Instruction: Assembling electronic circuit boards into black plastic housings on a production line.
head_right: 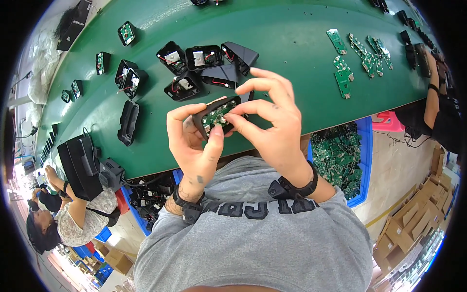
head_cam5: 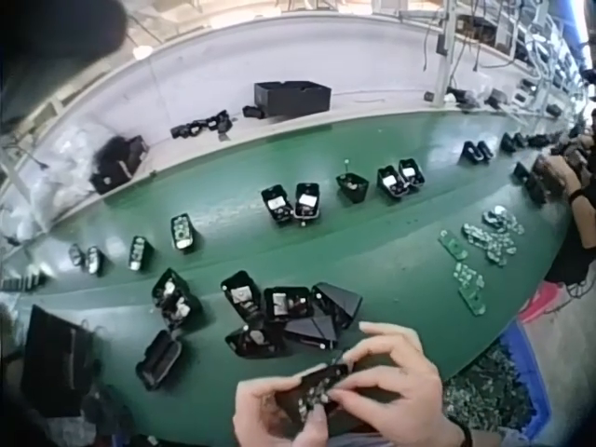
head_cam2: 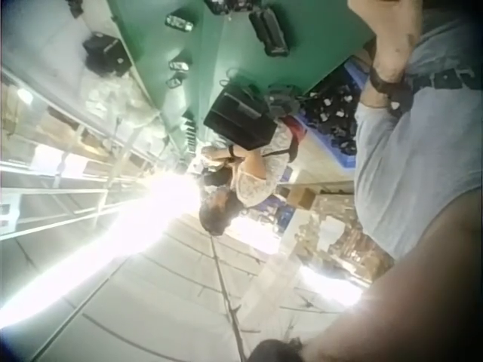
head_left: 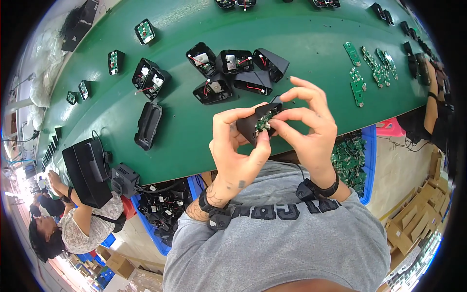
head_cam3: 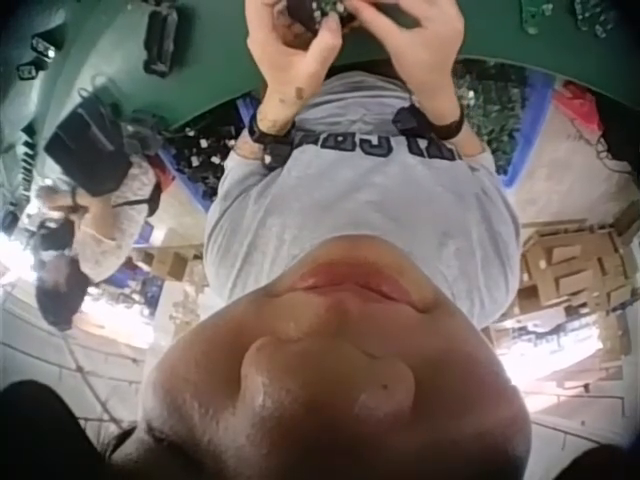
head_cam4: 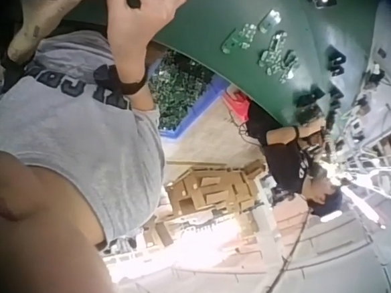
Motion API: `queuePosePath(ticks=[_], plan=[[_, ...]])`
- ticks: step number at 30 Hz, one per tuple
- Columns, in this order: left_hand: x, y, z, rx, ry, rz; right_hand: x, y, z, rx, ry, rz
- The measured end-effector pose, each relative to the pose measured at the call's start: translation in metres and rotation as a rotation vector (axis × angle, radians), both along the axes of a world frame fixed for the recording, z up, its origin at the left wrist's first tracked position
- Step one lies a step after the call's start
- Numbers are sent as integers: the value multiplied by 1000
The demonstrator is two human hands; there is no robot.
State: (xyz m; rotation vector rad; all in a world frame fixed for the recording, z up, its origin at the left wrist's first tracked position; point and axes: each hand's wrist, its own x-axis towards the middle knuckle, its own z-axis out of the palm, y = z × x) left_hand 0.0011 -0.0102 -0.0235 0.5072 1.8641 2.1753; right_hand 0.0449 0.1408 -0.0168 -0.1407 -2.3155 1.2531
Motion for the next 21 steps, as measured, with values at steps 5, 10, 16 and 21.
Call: queuePosePath(ticks=[5, 10, 16, 21], plan=[[1, 2, 4, 68, -150, 29, 0, -3, 4, 196, 114, 25], [-27, -4, 16, -38, -359, -140, 11, 2, 8, 450, -2, 200], [-78, -11, 38, -244, -728, -689, 25, 28, 32, 496, -59, 311], [-122, 8, 68, -455, 87, -362, 32, 69, 19, 245, -86, -126]])
